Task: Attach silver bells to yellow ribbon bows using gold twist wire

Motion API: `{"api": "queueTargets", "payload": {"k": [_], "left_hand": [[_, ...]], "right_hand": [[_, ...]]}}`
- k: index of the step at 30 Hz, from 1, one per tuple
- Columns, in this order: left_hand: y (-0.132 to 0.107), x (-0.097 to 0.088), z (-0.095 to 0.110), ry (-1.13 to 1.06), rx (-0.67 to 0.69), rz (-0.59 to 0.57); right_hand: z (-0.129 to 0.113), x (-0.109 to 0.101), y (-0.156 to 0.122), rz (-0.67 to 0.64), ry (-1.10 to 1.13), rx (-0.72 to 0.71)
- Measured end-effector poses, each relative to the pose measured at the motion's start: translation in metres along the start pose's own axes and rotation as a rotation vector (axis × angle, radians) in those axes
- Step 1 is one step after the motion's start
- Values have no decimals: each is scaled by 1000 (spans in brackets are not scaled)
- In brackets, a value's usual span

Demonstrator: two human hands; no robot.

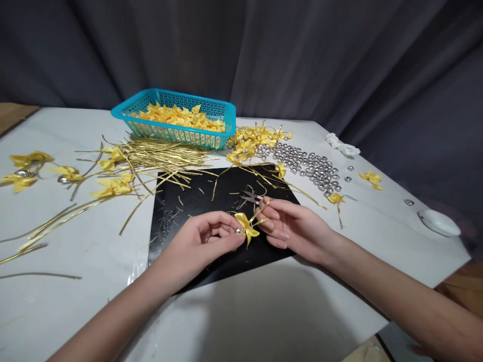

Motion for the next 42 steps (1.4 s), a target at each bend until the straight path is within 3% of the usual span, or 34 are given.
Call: {"api": "queueTargets", "payload": {"k": [3, 5, 9, 13, 19, 28, 30, 34, 38, 42], "left_hand": [[-1, -1, 1, 1, -3, 22], [0, -2, 2, -5, -7, 51], [0, -3, 4, 9, 3, 94], [1, -2, 5, 36, 26, 65], [-1, -2, 5, 48, 31, 50], [-1, 0, 7, 79, 40, 103], [0, -1, 7, 87, 40, 133], [0, -6, 6, 30, 33, 188], [0, -6, 5, 2, 12, 159], [0, -6, 3, -40, -23, 126]], "right_hand": [[-4, 0, -2, 1, -41, -4], [-8, 0, -4, 60, -127, -95], [-12, 4, -10, 195, -528, -366], [0, 8, -9, 183, -828, -371], [10, 6, -2, 70, -740, -203], [14, 11, -7, -55, -757, -98], [14, 11, -7, 14, -739, -136], [6, 10, -11, 292, -762, -400], [10, 13, -10, 321, -908, -364], [7, 11, -11, 352, -820, -380]]}}
Point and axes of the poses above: each hand's wrist, its own y-axis towards the middle knuckle, its own x-axis out of the palm, z = x × y, the point moved 4 cm from there along y, towards the middle knuckle, and after that the axes turned 3 degrees about z, right-handed, at the moved point
